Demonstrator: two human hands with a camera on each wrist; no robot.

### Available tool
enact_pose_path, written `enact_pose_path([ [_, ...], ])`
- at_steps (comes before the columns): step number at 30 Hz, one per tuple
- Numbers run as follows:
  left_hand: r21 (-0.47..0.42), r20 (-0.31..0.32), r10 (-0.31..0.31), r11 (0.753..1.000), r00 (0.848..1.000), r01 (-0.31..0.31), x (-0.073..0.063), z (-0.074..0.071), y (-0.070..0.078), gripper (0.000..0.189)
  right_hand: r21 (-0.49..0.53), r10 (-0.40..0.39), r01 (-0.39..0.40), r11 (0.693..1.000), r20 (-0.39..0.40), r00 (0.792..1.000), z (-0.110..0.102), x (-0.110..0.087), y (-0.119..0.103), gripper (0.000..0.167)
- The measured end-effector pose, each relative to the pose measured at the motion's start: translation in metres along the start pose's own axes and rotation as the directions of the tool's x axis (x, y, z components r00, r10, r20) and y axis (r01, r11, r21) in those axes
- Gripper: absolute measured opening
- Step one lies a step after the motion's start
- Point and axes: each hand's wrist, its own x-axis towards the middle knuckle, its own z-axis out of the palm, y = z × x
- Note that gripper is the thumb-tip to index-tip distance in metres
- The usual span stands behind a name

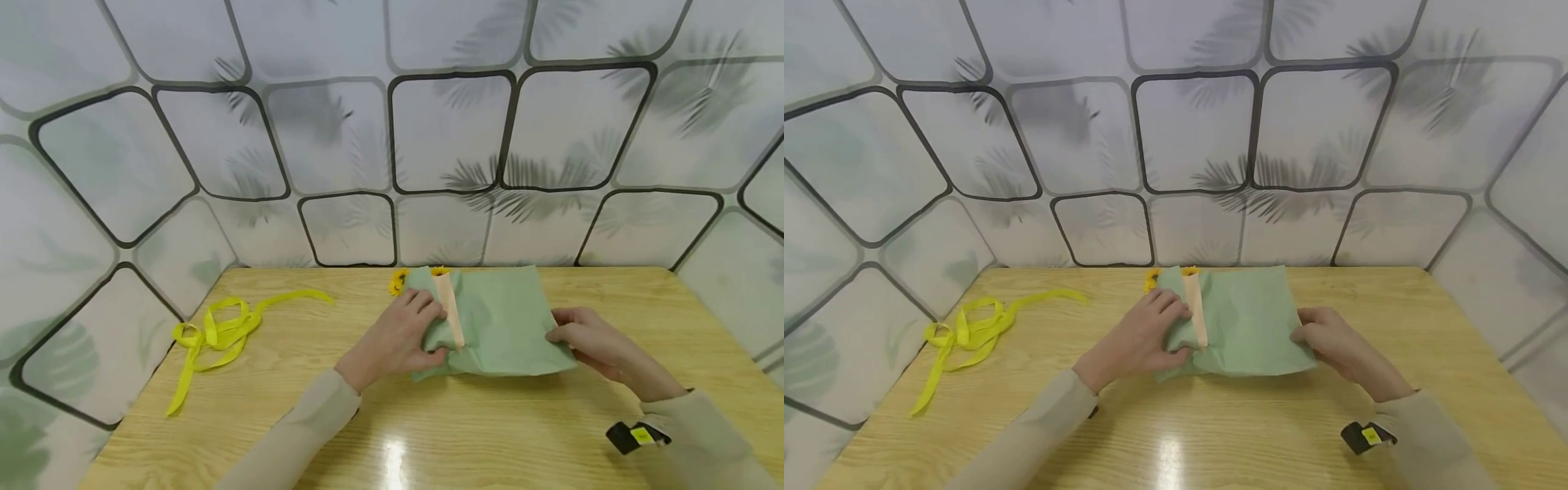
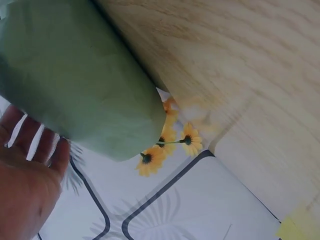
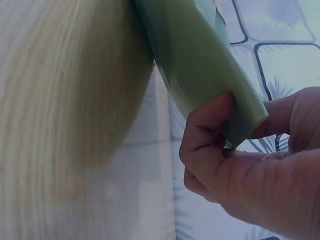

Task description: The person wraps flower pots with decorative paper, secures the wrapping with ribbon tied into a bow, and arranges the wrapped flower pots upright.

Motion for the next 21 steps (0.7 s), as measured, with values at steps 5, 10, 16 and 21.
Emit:
enact_pose_path([
  [5, 0.001, 0.011, 0.044, 0.999, 0.999, -0.044, 0.003, 0.007, 0.000, 0.037, 0.008, 0.059, -0.059, 0.998, 0.013, 0.998, 0.007, 0.003, 0.002, 0.069],
  [10, -0.029, 0.034, 0.014, 0.999, 0.999, -0.013, 0.003, 0.013, -0.002, 0.044, -0.082, -0.007, -0.002, 0.997, -0.110, 0.994, 0.016, 0.005, 0.002, 0.066],
  [16, -0.076, 0.021, 0.007, 0.997, 1.000, -0.005, 0.003, 0.018, -0.006, 0.050, -0.129, -0.083, 0.049, 0.990, -0.274, 0.958, 0.023, 0.007, -0.007, 0.059],
  [21, -0.033, 0.003, 0.053, 0.998, 0.999, -0.053, 0.002, 0.020, -0.006, 0.046, -0.132, -0.116, 0.077, 0.988, -0.325, 0.939, 0.025, 0.007, -0.015, 0.061],
])
